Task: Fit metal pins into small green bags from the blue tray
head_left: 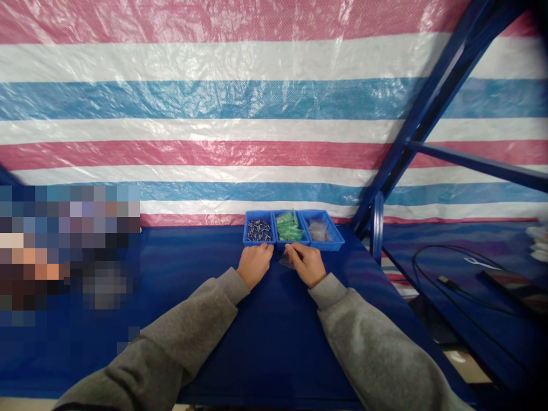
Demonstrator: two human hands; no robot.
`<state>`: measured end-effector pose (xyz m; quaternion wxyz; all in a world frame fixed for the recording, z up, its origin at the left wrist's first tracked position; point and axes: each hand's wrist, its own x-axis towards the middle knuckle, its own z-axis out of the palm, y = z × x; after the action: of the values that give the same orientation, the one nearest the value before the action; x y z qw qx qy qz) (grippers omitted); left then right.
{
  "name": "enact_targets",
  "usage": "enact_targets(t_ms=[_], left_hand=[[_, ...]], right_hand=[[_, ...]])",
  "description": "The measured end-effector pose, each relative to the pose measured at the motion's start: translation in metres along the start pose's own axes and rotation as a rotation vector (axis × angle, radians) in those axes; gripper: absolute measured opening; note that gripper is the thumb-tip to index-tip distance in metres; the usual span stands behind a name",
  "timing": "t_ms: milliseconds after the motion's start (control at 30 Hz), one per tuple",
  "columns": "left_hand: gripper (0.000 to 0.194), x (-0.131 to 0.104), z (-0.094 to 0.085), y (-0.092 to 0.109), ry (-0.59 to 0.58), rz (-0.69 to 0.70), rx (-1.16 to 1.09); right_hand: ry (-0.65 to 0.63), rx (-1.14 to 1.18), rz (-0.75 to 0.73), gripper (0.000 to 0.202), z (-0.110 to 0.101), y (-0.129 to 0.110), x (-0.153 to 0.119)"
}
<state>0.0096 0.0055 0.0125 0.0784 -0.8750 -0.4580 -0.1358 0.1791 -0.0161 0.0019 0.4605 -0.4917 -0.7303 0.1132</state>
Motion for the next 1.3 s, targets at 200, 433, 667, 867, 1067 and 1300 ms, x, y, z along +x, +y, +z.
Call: enact_targets(t_ms=[200, 433, 667, 867, 1067, 1300], left_hand=[[0.022, 0.002, -0.005, 0.002, -0.117, -0.024, 0.040], [0.023, 0.003, -0.003, 0.001, -0.166, -0.006, 0.054], [0.024, 0.001, -0.006, 0.011, 0.031, 0.089, -0.052], [0.019, 0.000, -0.006, 0.013, 0.328, 0.217, -0.426], [0.017, 0.000, 0.002, 0.007, 0.416, 0.038, -0.771], [0.020, 0.001, 0.010, 0.004, 0.436, -0.157, -0.991]], right_hand=[[-0.002, -0.007, 0.003, 0.038, 0.000, 0.000, 0.000], [-0.001, -0.008, 0.004, 0.037, 0.001, 0.002, 0.000], [0.080, -0.041, 0.028, 0.037, -0.003, 0.000, 0.001], [0.161, -0.043, 0.087, 0.035, -0.007, 0.003, 0.004], [0.069, -0.012, 0.036, 0.033, -0.006, 0.001, 0.003], [-0.028, 0.024, -0.018, 0.027, -0.003, 0.000, 0.002]])
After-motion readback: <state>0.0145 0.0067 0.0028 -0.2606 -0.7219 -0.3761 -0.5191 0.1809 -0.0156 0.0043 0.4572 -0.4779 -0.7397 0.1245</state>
